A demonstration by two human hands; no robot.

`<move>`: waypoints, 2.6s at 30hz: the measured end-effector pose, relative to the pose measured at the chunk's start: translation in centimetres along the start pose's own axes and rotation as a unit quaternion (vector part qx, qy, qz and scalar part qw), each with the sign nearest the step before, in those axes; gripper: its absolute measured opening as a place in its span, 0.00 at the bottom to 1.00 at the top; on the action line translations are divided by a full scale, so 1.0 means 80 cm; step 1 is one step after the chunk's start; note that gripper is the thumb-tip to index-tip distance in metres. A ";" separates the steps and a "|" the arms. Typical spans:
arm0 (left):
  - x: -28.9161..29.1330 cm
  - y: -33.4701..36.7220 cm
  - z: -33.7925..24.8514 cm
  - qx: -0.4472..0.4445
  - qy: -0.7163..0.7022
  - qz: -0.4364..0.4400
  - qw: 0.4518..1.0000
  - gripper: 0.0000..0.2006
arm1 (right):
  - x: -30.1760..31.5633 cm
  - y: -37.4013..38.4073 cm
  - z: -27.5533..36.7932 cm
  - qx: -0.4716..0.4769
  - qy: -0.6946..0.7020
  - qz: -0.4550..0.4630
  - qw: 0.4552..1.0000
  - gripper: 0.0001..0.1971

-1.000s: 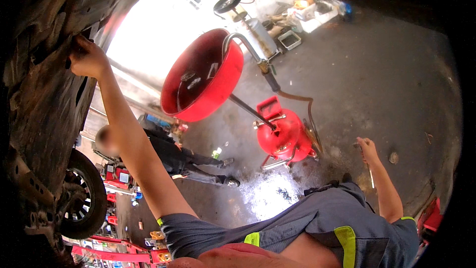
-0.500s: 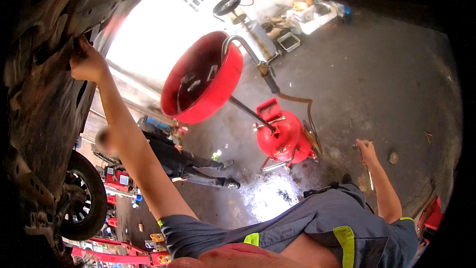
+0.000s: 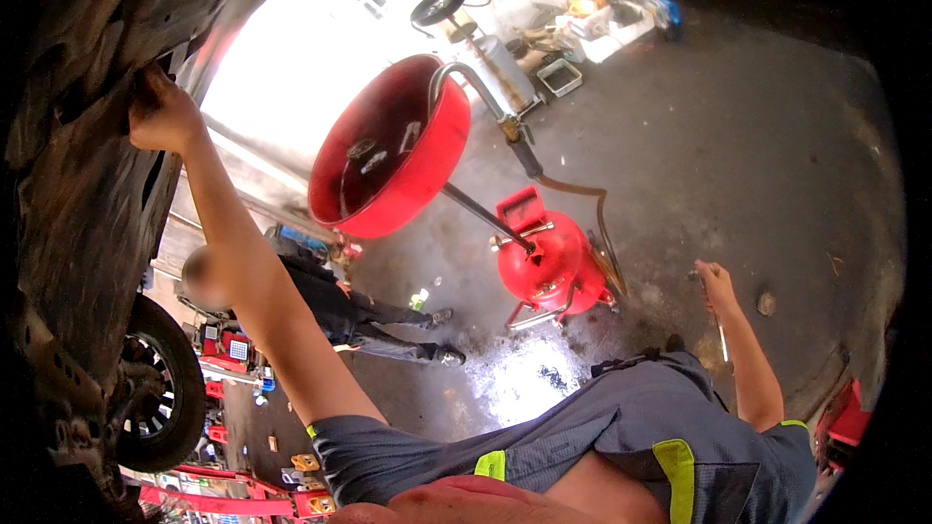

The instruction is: The person removes the oil drain plug from the underside of a lifted vehicle using a socket wrench, allowing oil to drain into a red collection pan. After the oil drains, the person reinstalls and tightens the drain plug.

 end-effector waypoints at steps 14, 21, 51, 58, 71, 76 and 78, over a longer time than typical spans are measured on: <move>-0.006 -0.009 0.000 0.092 0.011 0.002 0.996 0.17 | -0.002 0.001 -0.019 -0.013 -0.021 -0.007 1.000 0.18; -0.005 -0.012 0.000 0.055 0.014 0.014 0.998 0.16 | 0.004 -0.017 -0.017 -0.016 -0.004 -0.006 1.000 0.19; -0.002 0.001 -0.006 0.057 0.118 0.014 0.991 0.19 | 0.028 -0.009 -0.044 -0.034 0.010 -0.033 0.999 0.19; -0.003 0.001 -0.010 0.080 0.163 0.019 0.983 0.19 | 0.029 -0.012 -0.042 -0.028 -0.011 -0.053 0.998 0.19; -0.014 -0.004 0.024 0.006 0.040 0.025 0.999 0.17 | 0.031 -0.002 -0.038 -0.006 -0.012 -0.054 0.998 0.17; -0.019 0.001 0.014 -0.015 0.075 -0.002 0.997 0.17 | 0.019 -0.015 -0.019 -0.023 0.006 -0.044 0.999 0.16; 0.005 0.012 0.001 0.008 0.085 0.009 0.996 0.16 | 0.003 -0.023 -0.003 -0.024 0.003 -0.034 0.999 0.16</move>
Point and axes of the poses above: each hand's wrist, its own y-axis towards the middle knuckle, its own x-axis out of the back of the hand, z = x × y, the point moved 5 cm from there along y, towards the middle knuckle, and after that the axes turned 2 degrees about -y, right-handed, at the moved point
